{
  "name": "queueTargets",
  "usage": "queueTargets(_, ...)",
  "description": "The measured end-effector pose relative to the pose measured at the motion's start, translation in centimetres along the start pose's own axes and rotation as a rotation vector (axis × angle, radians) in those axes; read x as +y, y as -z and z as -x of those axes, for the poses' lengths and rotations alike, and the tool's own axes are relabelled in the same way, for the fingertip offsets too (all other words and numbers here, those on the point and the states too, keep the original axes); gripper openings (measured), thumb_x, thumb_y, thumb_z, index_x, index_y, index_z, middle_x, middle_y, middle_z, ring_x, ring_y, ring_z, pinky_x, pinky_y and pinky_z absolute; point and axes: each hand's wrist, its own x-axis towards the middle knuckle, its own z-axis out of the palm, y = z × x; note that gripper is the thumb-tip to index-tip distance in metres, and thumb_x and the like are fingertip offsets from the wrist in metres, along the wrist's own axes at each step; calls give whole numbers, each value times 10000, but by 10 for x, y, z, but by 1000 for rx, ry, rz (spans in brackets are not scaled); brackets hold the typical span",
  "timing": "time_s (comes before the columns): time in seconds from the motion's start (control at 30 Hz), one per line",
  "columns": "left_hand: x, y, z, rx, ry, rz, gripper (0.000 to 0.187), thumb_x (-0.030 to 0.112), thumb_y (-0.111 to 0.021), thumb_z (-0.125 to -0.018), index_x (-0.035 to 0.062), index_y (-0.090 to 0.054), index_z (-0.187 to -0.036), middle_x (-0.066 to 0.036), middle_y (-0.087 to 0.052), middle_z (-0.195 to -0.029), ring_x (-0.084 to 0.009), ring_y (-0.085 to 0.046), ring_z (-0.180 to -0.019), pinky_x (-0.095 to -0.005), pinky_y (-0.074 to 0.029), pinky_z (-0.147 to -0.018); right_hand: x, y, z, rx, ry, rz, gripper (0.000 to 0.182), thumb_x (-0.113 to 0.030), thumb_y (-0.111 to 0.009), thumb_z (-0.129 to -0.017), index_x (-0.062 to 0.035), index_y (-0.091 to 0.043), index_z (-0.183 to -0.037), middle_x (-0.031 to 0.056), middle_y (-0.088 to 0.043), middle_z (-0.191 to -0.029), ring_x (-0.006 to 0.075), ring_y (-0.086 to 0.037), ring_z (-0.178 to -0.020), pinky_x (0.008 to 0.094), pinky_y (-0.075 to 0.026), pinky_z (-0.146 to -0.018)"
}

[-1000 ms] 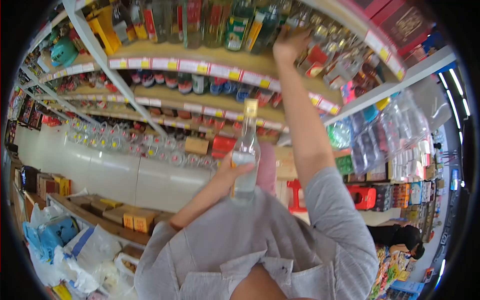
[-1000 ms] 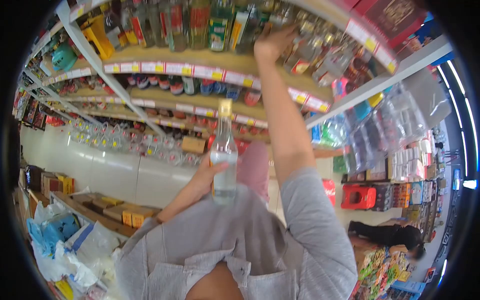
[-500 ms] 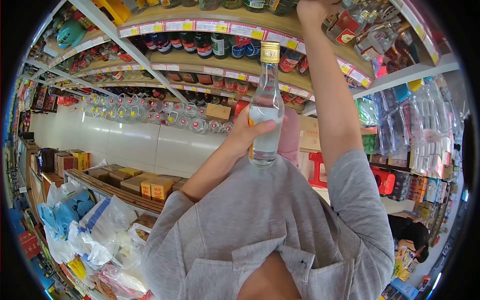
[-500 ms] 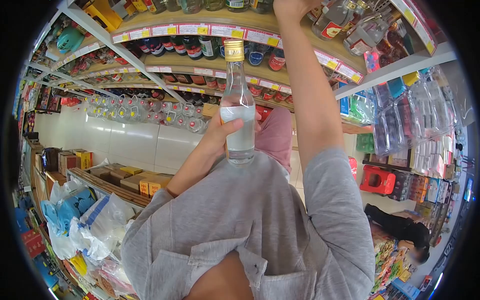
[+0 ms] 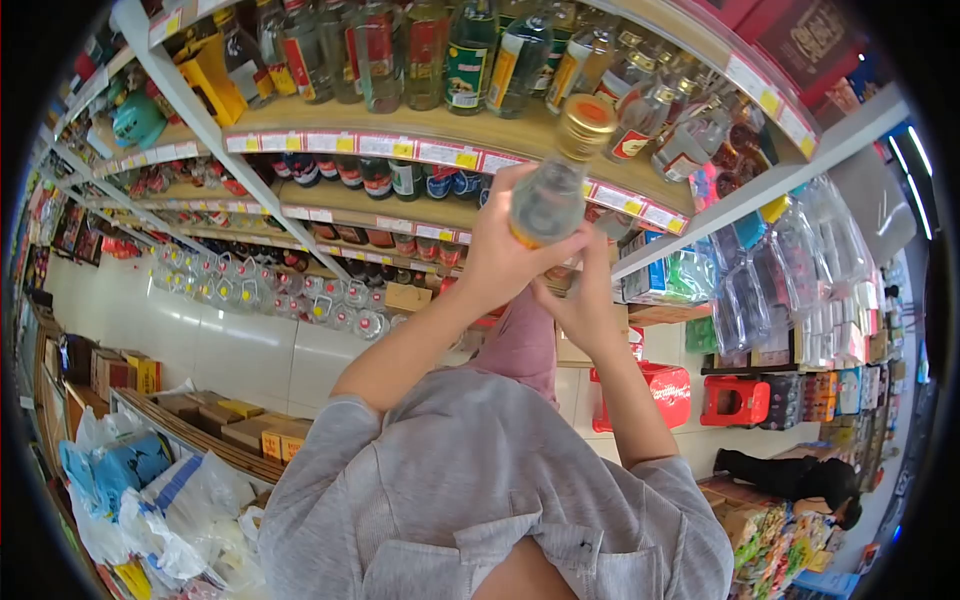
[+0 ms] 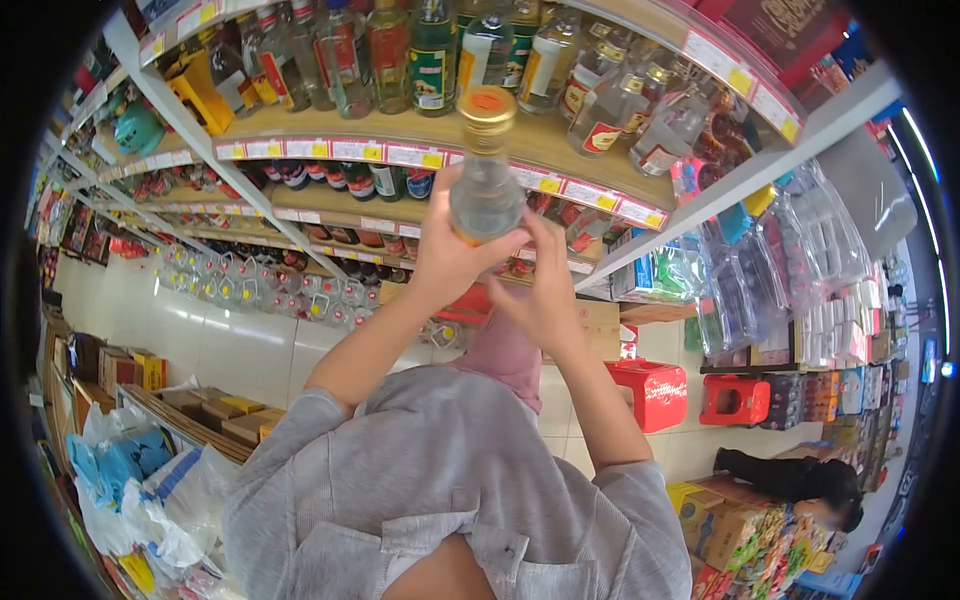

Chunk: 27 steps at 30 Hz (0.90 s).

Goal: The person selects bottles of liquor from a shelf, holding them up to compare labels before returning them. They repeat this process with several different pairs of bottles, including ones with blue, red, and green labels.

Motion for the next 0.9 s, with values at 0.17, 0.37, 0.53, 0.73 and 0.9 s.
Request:
queueTargets(0.17,-16,-23,-54,-197,-431,-392,798,163,-897,-653,96,-488,-1335,-148,-457,-1257,-340,-463,-1213,-428,-362,-1080,47,-9,-37,219,-90,16,655,-73,-772,-774,-20,-480,-1358,195,-594,-1233,384,-604,-1127,429,-493,-969)
queueTargets(0.37,-13,-30,-117,-46,-423,-494,678,260,-912,-645,97,-610,-1229,-128,-581,-1151,-337,-578,-1105,-434,-470,-967,65,-5,-104,370,-31,63,570,-63,-729,-808,-25,-493,-1326,214,-631,-1233,427,-617,-1124,464,-510,-922)
queueTargets(0.53,-31,-27,-150,33,-350,-756,744,444,-895,-651,83,-606,-1233,-171,-655,-1084,-359,-647,-1040,-463,-522,-887,83,-8,-130,291,-131,122,496,-84,-722,-827,12,-502,-1261,269,-635,-1190,473,-610,-1098,503,-510,-896)
queueTargets(0.73,-27,-30,-167,-50,-158,-932,859,609,-842,-644,35,-612,-1240,-214,-716,-1069,-387,-687,-1002,-456,-547,-855,88,-10,-138,212,-285,185,500,-112,-699,-864,83,-466,-1261,322,-627,-1160,497,-604,-1092,530,-501,-893)
queueTargets(0.9,-41,-34,-183,-25,-41,-950,852,622,-834,-642,35,-615,-1219,-222,-719,-1064,-380,-704,-971,-466,-557,-835,84,-17,-142,276,-284,228,614,-126,-689,-877,108,-394,-1362,344,-595,-1213,509,-590,-1119,530,-499,-914)
